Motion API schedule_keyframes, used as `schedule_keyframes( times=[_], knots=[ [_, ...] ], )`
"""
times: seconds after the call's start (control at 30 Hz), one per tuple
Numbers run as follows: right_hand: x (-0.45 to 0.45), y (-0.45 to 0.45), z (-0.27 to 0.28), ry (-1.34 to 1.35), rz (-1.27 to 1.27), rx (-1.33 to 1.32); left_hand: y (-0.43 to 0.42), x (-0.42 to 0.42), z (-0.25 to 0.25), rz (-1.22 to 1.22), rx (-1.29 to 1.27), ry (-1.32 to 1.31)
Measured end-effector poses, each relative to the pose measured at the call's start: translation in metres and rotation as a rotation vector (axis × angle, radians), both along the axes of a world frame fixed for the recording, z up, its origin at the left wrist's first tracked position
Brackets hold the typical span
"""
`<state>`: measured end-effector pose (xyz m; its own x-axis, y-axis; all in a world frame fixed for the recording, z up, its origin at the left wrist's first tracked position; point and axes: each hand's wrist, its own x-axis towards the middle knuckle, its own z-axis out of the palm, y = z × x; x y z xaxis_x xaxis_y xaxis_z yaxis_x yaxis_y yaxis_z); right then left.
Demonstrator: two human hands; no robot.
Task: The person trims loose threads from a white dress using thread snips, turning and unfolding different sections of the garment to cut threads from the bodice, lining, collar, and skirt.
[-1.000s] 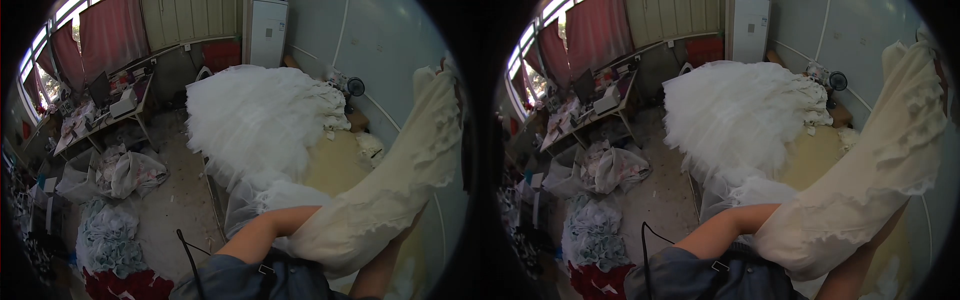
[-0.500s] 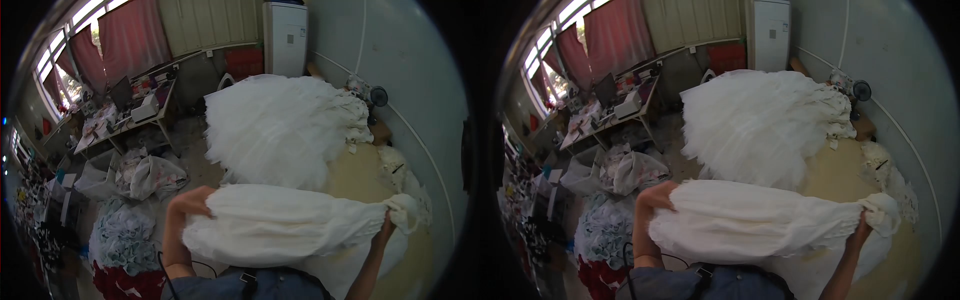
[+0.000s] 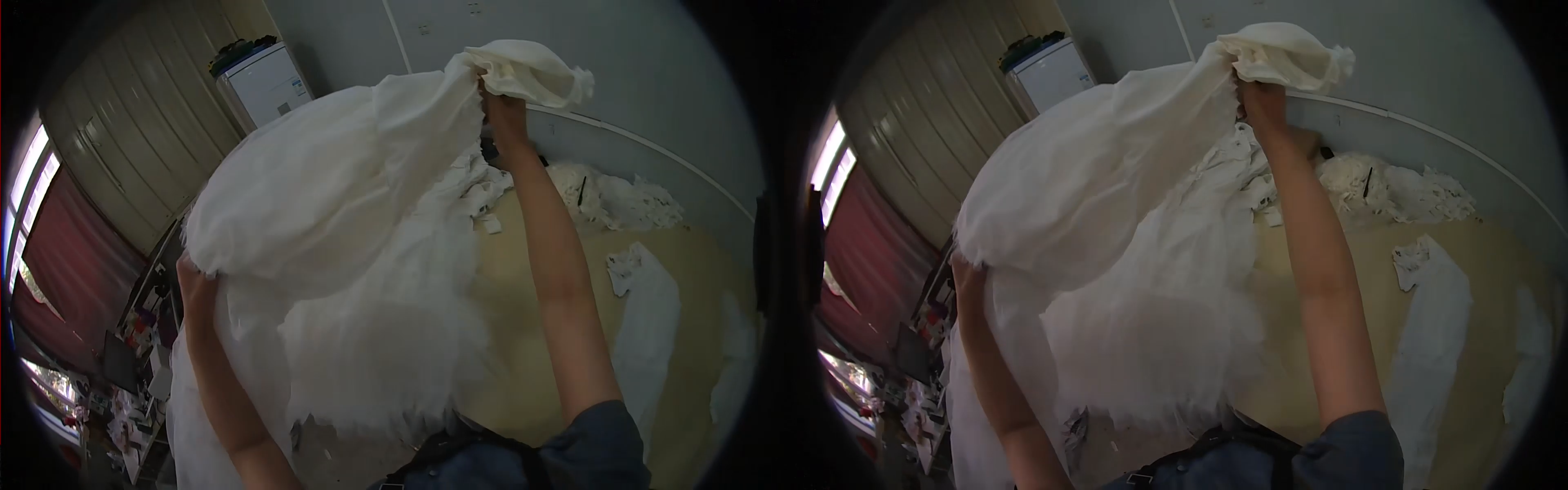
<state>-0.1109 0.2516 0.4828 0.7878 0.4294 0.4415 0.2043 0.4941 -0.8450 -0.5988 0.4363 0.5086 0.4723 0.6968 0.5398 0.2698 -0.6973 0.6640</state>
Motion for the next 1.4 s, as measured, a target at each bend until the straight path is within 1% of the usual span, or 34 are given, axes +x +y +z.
schedule_keyframes(
  times=[0.03,0.07,0.1,0.13,0.17,0.23,0.27,0.3,0.33,0.37,0.43,0.47,0.5,0.57,0.63,0.7,0.73,0.8,0.87,0.93,0.97,1.0,1.03,1.07,1.1,1.13,1.17,1.2,1.23,1.27,1.3,1.33,1.37,1.4],
  knots=[
    [0.023,0.036,-0.009,-0.036,-0.044,-0.131,0.049,0.034,-0.008,0.046,-0.008,0.034],
    [0.035,0.064,-0.024,0.014,-0.111,-0.265,0.092,0.074,-0.024,-0.005,0.052,0.092],
    [0.036,0.083,-0.056,-0.145,-0.205,-0.282,0.127,0.110,-0.042,-0.061,0.116,0.143],
    [0.031,0.092,-0.096,-0.308,-0.298,-0.308,0.141,0.141,-0.060,-0.085,0.096,0.252],
    [0.021,0.085,-0.130,-0.371,-0.148,-0.380,0.150,0.169,-0.083,-0.106,0.079,0.358],
    [-0.035,0.042,-0.198,-0.303,0.083,-0.523,0.194,0.195,-0.167,-0.065,0.118,0.686],
    [-0.051,0.015,-0.242,-0.349,0.143,-0.653,0.198,0.206,-0.196,-0.071,0.106,0.788],
    [-0.067,-0.019,-0.288,-0.330,0.212,-0.779,0.196,0.215,-0.219,-0.079,0.097,0.897],
    [-0.078,-0.059,-0.329,-0.297,0.284,-0.956,0.190,0.223,-0.227,-0.051,0.078,0.891],
    [-0.092,-0.102,-0.366,-0.182,0.274,-0.981,0.177,0.231,-0.228,-0.036,0.061,0.889],
    [-0.115,-0.197,-0.411,-0.044,0.110,-0.985,0.162,0.238,-0.213,-0.036,0.050,0.875],
    [-0.123,-0.244,-0.416,0.112,-0.039,-1.033,0.167,0.240,-0.213,-0.018,0.014,0.872],
    [-0.129,-0.287,-0.414,0.262,-0.185,-1.073,0.173,0.239,-0.212,-0.017,0.030,0.892],
    [-0.131,-0.355,-0.384,0.405,-0.594,-1.175,0.189,0.235,-0.206,-0.070,-0.004,0.937],
    [-0.116,-0.424,-0.396,0.298,-0.919,-1.195,0.195,0.235,-0.193,-0.118,-0.033,0.977],
    [-0.086,-0.467,-0.402,0.283,-1.090,-1.223,0.202,0.235,-0.190,-0.139,-0.010,1.024],
    [-0.068,-0.479,-0.404,0.236,-1.102,-1.254,0.218,0.230,-0.192,-0.144,0.024,1.033],
    [-0.026,-0.495,-0.408,0.158,-1.079,-1.301,0.213,0.235,-0.183,-0.154,0.086,1.068],
    [0.024,-0.500,-0.420,0.097,-1.010,-1.329,0.183,0.243,-0.150,-0.165,0.140,1.120],
    [0.071,-0.491,-0.438,0.041,-1.206,-1.360,0.128,0.256,-0.125,0.065,0.267,1.226],
    [0.087,-0.486,-0.442,0.072,-1.229,-1.419,0.100,0.260,-0.118,0.185,0.330,1.276],
    [0.102,-0.481,-0.445,0.103,-1.249,-1.478,0.083,0.262,-0.121,0.181,0.441,1.219],
    [0.108,-0.476,-0.435,0.195,-1.187,-1.588,0.070,0.267,-0.130,0.173,0.554,1.164],
    [0.119,-0.479,-0.444,0.235,-1.142,-1.560,0.050,0.274,-0.136,0.162,0.665,1.108],
    [0.130,-0.482,-0.452,0.275,-1.098,-1.531,0.027,0.279,-0.146,0.028,0.669,1.032],
    [0.149,-0.488,-0.479,0.264,-1.065,-1.370,-0.013,0.290,-0.154,-0.102,0.665,0.958],
    [0.161,-0.490,-0.496,0.252,-1.022,-1.210,-0.058,0.302,-0.158,-0.239,0.413,0.912],
    [0.160,-0.481,-0.480,0.314,-0.865,-1.034,-0.106,0.316,-0.163,-0.365,0.160,0.846],
    [0.146,-0.461,-0.431,0.376,-0.712,-0.857,-0.145,0.328,-0.178,-0.454,-0.061,0.827],
    [0.130,-0.444,-0.383,0.436,-0.565,-0.681,-0.156,0.331,-0.213,-0.624,-0.321,0.795],
    [0.106,-0.434,-0.350,0.383,-0.443,-0.626,-0.176,0.341,-0.242,-0.737,-0.473,0.837],
    [0.074,-0.428,-0.326,0.333,-0.326,-0.570,-0.202,0.354,-0.265,-0.803,-0.747,0.851],
    [0.042,-0.425,-0.312,0.314,-0.155,-0.616,-0.217,0.361,-0.301,-0.904,-0.940,0.764],
    [0.010,-0.424,-0.304,0.293,0.015,-0.659,-0.233,0.372,-0.336,-0.891,-1.171,0.663]
  ],
)
